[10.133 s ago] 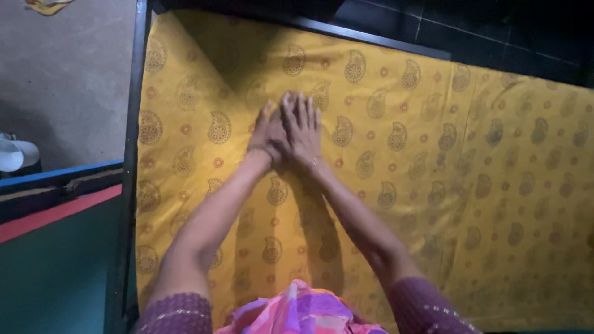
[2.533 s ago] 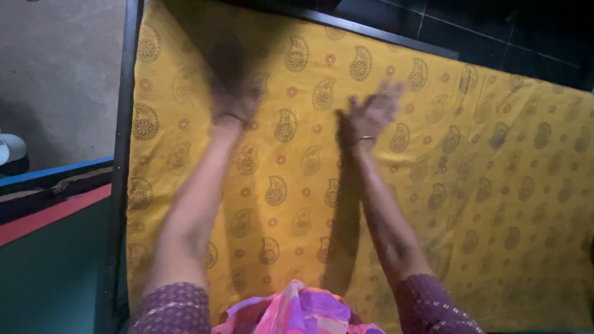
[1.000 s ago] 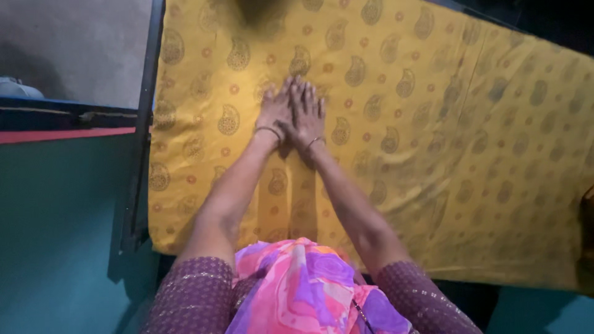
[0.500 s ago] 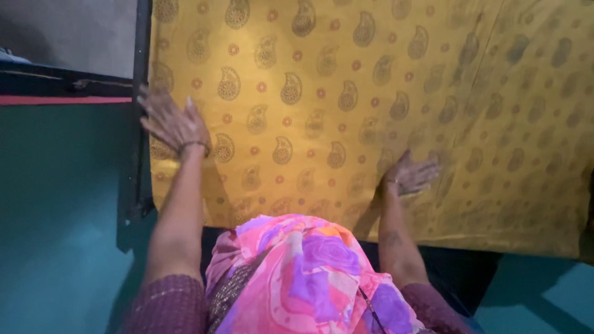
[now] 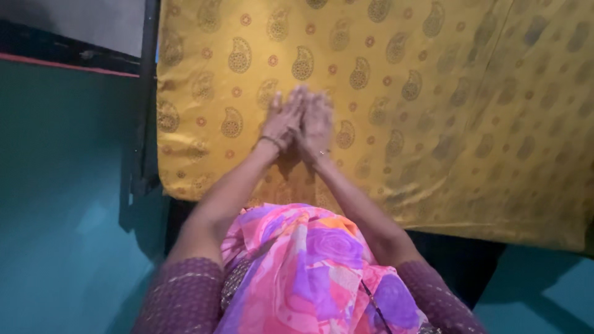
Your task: The person smooths a large yellow patterned sheet on a flat surface using both hands. They repeatedly rub and press the fabric to remove wrinkles, moving from one section to another. The person also briefly handles a folded orange and green cloth on the side before returning to smooth the yellow sheet.
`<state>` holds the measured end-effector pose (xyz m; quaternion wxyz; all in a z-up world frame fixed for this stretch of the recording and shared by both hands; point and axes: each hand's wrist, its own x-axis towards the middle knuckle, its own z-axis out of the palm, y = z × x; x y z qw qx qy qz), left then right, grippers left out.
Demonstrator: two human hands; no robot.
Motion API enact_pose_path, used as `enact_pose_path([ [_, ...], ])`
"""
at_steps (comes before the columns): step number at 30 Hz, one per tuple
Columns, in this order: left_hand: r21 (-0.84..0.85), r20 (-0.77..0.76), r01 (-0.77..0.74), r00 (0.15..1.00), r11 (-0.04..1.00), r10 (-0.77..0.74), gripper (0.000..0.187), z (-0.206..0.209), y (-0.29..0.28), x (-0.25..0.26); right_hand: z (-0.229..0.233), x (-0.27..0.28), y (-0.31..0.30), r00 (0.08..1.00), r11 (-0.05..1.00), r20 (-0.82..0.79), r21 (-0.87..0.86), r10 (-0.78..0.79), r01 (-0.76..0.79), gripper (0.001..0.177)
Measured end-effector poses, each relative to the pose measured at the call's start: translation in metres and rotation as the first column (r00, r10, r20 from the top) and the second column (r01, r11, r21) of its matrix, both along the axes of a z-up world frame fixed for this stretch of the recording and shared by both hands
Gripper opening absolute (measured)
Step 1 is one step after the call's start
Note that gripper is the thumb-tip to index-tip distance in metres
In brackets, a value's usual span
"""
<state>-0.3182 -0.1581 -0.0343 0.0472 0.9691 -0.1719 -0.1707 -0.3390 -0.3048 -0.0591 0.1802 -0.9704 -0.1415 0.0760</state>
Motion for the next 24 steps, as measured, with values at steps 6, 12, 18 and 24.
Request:
enact_pose_path([
  [6,-0.138,-0.025,-0.179,0.984,0.974,0.178,0.064,0.007,0.034,0.011,-0.01,0.05,-0.02,0.999,0.975,-0.033,-0.219,-0.031,0.023,0.098],
  [12,-0.137,0.127,-0.656,0.731,0.742,0.67,0.073,-0.003,0.151,-0.052,-0.01,0.014,-0.131,0.889,0.857,0.191,-0.243,-0.417,0.454,0.094],
  [18,-0.036,0.085,-0.851,0.519,0.523,0.85,0.073,0.02,0.171,-0.149,-0.021,-0.082,-0.21,0.606,0.493,0.302,-0.374,-0.736,0.786,0.089],
  [24,-0.105,0.161,-0.825,0.537,0.555,0.828,0.078,-0.007,0.157,-0.161,-0.022,-0.125,-0.219,0.682,0.619,0.457,-0.307,-0.571,0.723,0.091],
])
